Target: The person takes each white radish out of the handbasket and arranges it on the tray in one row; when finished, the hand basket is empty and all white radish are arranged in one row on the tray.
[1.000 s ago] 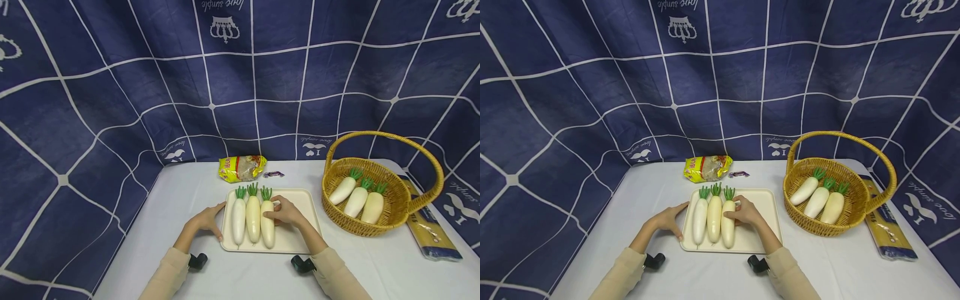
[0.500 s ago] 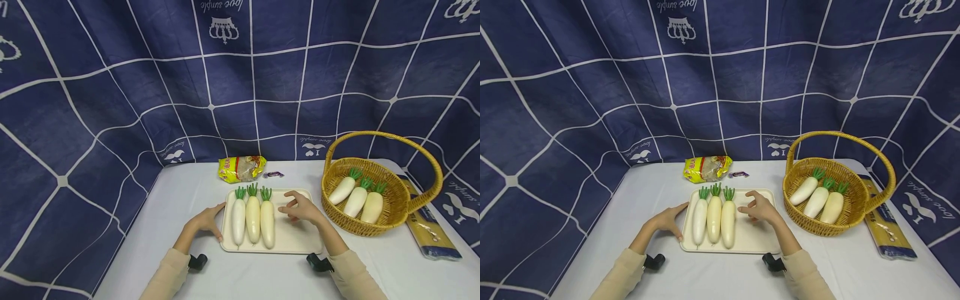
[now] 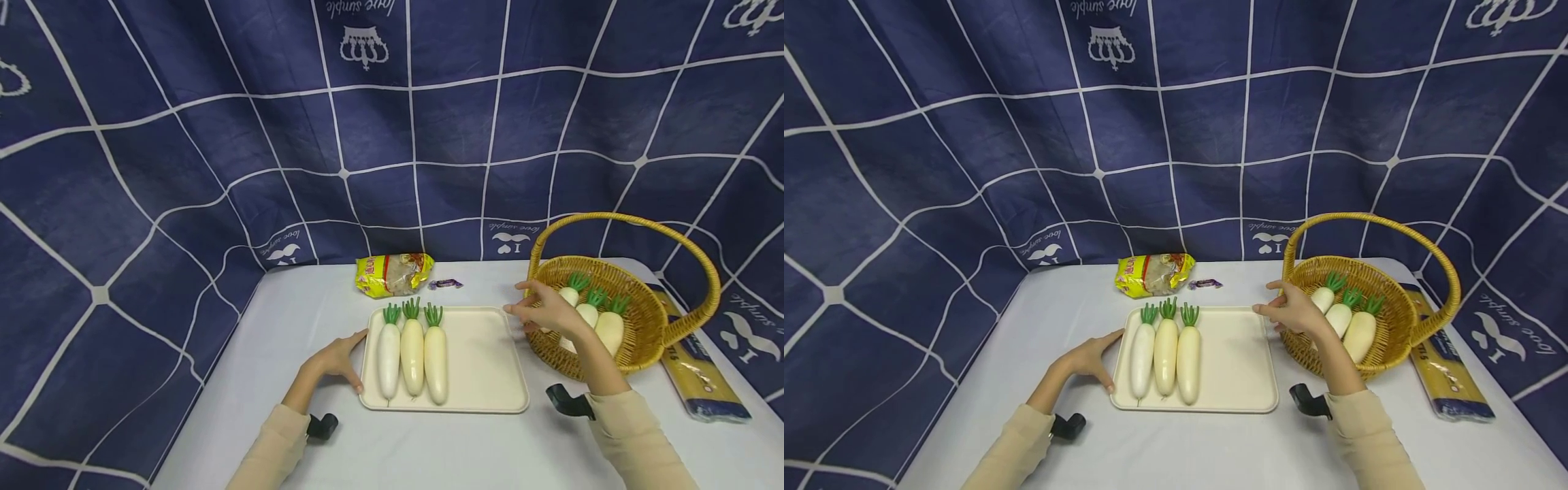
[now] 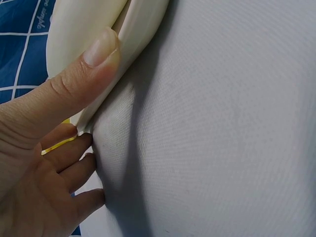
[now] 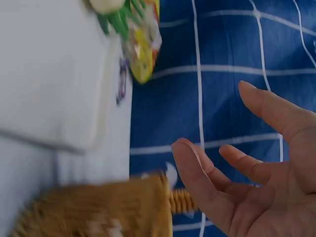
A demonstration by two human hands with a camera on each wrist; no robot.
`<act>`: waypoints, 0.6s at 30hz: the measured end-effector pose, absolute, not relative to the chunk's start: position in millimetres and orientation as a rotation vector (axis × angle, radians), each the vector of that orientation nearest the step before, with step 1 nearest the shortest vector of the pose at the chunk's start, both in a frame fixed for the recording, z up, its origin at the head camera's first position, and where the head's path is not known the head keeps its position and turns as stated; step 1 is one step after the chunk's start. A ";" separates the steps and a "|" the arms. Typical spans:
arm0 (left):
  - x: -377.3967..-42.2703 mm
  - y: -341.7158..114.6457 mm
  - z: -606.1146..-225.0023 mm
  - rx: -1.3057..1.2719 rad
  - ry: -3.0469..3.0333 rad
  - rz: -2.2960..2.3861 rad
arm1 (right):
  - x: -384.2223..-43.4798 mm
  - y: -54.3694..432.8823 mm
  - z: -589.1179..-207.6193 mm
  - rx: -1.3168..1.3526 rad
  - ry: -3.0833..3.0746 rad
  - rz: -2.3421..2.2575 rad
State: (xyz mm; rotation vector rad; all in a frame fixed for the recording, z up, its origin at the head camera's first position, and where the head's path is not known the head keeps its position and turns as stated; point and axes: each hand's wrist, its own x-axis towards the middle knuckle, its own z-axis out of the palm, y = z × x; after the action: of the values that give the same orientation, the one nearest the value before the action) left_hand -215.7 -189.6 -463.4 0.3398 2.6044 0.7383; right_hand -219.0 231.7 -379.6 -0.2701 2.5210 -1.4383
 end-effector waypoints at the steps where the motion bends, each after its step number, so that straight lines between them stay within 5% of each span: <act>1: -215.6 -189.8 -462.8 0.341 2.599 0.744 | -220.9 237.8 -377.4 -0.256 2.523 -1.432; 18: -213.8 -187.9 -462.5 0.337 2.611 0.742 | -256.1 311.3 -371.9 -0.056 2.540 -1.278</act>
State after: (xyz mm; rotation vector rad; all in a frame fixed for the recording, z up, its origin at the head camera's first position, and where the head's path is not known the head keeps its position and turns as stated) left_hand -213.8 -187.9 -462.5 0.3369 2.6111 0.7424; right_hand -256.1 311.3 -371.9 -0.0555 2.5402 -1.2783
